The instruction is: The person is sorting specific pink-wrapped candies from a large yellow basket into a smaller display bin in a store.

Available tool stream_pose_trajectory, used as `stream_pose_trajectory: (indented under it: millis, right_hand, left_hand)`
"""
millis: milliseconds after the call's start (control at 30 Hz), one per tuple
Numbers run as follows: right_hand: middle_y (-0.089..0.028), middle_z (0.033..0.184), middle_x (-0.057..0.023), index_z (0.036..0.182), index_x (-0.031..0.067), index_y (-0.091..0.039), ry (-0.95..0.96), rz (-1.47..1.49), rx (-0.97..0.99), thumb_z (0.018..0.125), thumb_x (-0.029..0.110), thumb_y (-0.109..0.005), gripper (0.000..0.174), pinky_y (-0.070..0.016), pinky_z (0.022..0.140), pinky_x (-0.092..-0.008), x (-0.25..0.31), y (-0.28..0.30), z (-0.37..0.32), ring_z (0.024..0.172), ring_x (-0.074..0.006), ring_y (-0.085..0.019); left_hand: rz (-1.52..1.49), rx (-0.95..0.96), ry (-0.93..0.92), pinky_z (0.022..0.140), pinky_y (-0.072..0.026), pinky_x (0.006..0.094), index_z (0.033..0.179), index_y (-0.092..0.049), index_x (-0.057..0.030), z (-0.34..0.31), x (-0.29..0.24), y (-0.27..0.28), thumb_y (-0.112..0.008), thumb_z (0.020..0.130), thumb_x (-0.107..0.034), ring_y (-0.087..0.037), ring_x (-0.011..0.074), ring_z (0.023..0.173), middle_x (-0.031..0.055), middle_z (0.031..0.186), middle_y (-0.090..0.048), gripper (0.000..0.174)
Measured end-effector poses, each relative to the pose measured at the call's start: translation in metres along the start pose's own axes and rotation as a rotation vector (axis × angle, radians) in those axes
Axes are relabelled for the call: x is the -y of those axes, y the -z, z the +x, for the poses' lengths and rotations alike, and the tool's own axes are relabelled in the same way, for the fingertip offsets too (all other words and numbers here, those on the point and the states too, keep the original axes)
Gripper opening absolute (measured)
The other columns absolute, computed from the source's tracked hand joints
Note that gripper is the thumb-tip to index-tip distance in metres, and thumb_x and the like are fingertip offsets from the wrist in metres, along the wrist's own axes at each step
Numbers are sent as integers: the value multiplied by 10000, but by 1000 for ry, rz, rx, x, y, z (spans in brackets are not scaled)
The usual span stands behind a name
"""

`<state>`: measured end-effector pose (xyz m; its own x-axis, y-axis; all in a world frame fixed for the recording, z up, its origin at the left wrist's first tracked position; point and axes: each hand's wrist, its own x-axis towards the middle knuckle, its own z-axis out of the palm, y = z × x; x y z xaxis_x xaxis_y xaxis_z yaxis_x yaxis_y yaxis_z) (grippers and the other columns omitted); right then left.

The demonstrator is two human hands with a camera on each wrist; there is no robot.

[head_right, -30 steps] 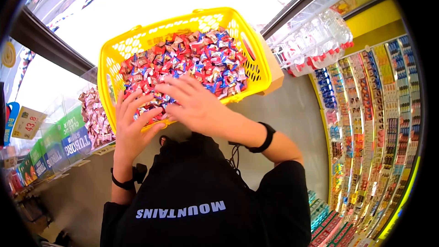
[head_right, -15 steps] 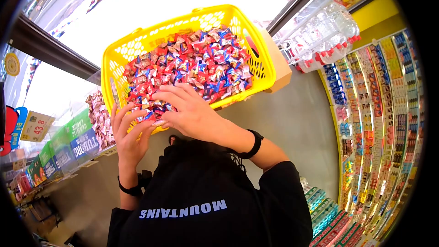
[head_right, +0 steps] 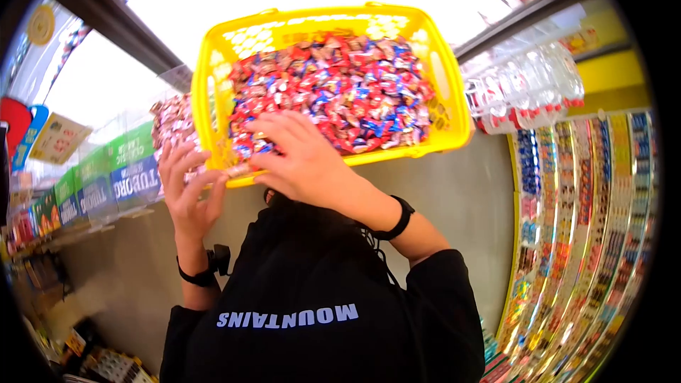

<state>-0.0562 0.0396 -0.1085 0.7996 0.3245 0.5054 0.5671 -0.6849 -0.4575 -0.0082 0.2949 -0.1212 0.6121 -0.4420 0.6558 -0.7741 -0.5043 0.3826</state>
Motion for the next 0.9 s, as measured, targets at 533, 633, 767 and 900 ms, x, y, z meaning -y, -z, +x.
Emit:
stream_pose_trajectory:
  millis: [533,633,767,900]
  right_hand:
    - [-656,1415,-173,1040,64,-771,-208,-147,-21,841,53,-811,204,-510,1119,-493,-2,-16,6,1327,-404,-634]
    - [-660,1405,-179,1044,61,-775,-219,-181,-41,842,38,-801,205,-515,1112,-495,0,-17,4,1322,-398,-638]
    - [-661,1402,-177,1045,65,-779,-238,-183,-48,837,34,-797,211,-519,1110,-489,2,-17,7,1313,-402,-642]
    - [-649,1440,-176,1071,55,-788,-265,-177,-42,846,10,-765,230,-501,1132,-484,6,-16,6,1349,-395,-625]
  left_hand:
    - [598,201,325,1285,-256,657,908,-784,-135,-94,184,33,-820,936,-232,-550,323,1402,43,1335,-675,107]
    - [599,226,350,1302,-224,649,903,-803,-141,-90,196,26,-831,920,-235,-525,311,1436,41,1359,-674,100]
    - [653,323,403,1319,-197,637,956,-827,-152,-89,201,23,-849,895,-226,-506,297,1459,52,1407,-668,99]
    - [650,297,423,1314,-214,641,1031,-838,-165,-90,203,18,-845,889,-219,-518,303,1449,60,1430,-664,152]
